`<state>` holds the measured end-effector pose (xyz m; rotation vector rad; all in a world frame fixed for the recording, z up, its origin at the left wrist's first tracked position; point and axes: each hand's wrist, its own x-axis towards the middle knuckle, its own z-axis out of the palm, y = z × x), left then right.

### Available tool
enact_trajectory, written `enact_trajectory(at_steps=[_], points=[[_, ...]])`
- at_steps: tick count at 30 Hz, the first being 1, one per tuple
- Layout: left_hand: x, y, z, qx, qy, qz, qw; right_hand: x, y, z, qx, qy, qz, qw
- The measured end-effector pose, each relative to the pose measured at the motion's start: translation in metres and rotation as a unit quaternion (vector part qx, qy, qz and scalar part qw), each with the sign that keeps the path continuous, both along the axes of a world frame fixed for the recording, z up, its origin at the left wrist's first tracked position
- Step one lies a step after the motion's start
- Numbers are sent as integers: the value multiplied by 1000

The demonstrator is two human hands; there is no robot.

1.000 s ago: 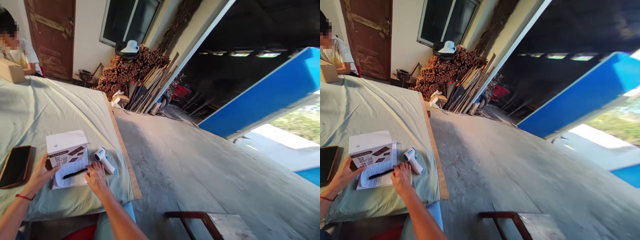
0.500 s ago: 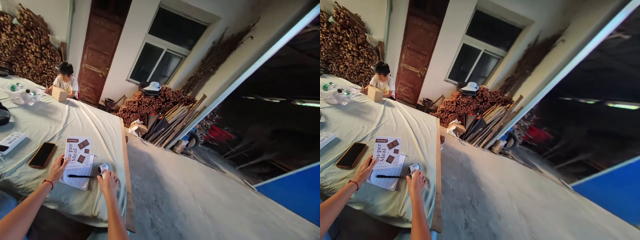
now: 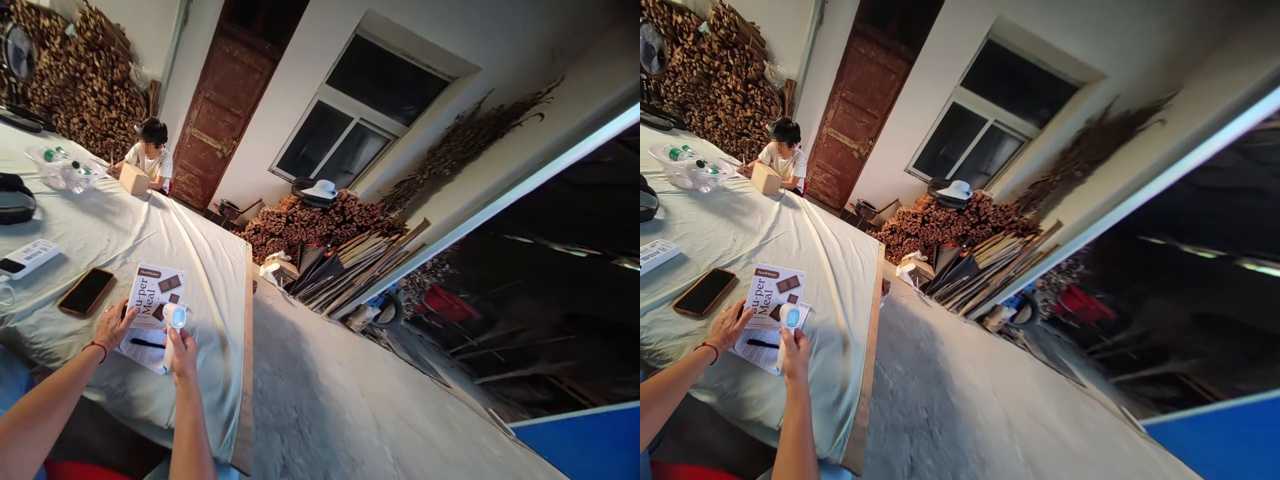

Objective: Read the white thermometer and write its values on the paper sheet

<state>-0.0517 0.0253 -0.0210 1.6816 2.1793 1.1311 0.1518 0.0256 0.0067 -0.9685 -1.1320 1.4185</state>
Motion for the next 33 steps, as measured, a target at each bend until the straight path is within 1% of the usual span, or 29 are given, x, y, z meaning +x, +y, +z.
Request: enact_trajectory(at_steps=[3, 7, 9, 13, 16, 20, 24, 29, 31, 33], points=[[2, -1, -1, -1, 2, 2, 1000, -8, -3, 0, -7, -5, 8, 1000], [4, 0, -2, -2, -7, 5, 1000, -9, -5, -1, 18, 28, 24, 999], [5, 0, -3, 0, -5, 6, 1000, -11, -6, -3, 16, 41, 10, 999], [7, -1, -2, -6, -1, 1, 1000, -15, -8, -12, -8, 52, -28, 998], [9, -2, -1, -8, -3, 5, 1000, -16, -9, -17, -15, 56, -33, 998], [9, -1, -1, -5, 3, 4, 1000, -17, -10, -18, -26, 53, -54, 997], [9, 0, -2, -15, 12, 4, 1000, -17, -11, -17, -31, 45, -41, 998], [9, 0, -2, 1, 9, 4, 1000, -12, -13, -14, -36, 28, -26, 999], [8, -1, -1, 2, 2, 4, 1000, -5, -12, -14, -38, 18, -23, 999], [8, -2, 2, -6, -9, 3, 1000, 5, -8, -15, -30, 1, -36, 999]])
